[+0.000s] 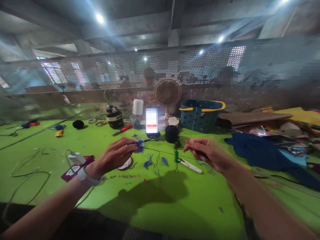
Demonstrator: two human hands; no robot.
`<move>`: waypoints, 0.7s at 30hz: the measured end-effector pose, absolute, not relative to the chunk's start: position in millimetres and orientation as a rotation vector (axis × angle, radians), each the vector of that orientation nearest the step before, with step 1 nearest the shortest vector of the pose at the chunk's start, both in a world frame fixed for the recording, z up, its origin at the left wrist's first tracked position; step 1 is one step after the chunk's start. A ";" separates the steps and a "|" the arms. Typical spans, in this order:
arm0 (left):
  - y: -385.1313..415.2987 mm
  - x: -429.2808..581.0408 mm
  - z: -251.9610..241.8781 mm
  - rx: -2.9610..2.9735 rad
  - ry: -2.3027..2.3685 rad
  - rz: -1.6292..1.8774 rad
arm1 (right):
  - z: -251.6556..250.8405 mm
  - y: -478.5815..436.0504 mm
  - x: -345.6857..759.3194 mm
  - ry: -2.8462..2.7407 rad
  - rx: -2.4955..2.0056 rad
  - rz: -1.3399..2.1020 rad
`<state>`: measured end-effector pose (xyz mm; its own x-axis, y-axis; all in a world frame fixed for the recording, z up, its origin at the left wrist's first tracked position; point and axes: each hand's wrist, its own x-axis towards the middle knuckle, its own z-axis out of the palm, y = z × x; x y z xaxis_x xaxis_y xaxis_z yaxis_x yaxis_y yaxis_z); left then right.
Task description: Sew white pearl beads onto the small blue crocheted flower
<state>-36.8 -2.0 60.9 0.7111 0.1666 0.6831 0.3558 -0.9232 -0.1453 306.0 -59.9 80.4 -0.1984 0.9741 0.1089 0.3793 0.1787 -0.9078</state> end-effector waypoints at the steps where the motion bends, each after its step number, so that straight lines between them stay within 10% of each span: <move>1: -2.3 -37.0 62.2 -2.643 -0.409 -1.001 | 83.5 -60.1 308.3 -1.860 -1.312 0.924; 7: -5.5 -34.1 66.8 -2.580 -0.397 -0.989 | 86.2 -56.9 302.1 -2.335 -1.317 -0.175; 14: -14.1 -28.5 70.5 -2.591 -0.374 -0.981 | 73.8 -50.4 311.7 -2.264 -1.332 -0.670; 21: -23.2 -18.1 59.0 -2.743 -0.402 -1.129 | 55.2 -49.4 286.7 -2.094 -1.481 -0.047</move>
<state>-18.1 -23.2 59.0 0.6815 0.1890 0.7070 0.3002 -0.9532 -0.0345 286.7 -49.4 55.2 -0.2256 0.8566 0.4641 0.8765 0.3864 -0.2870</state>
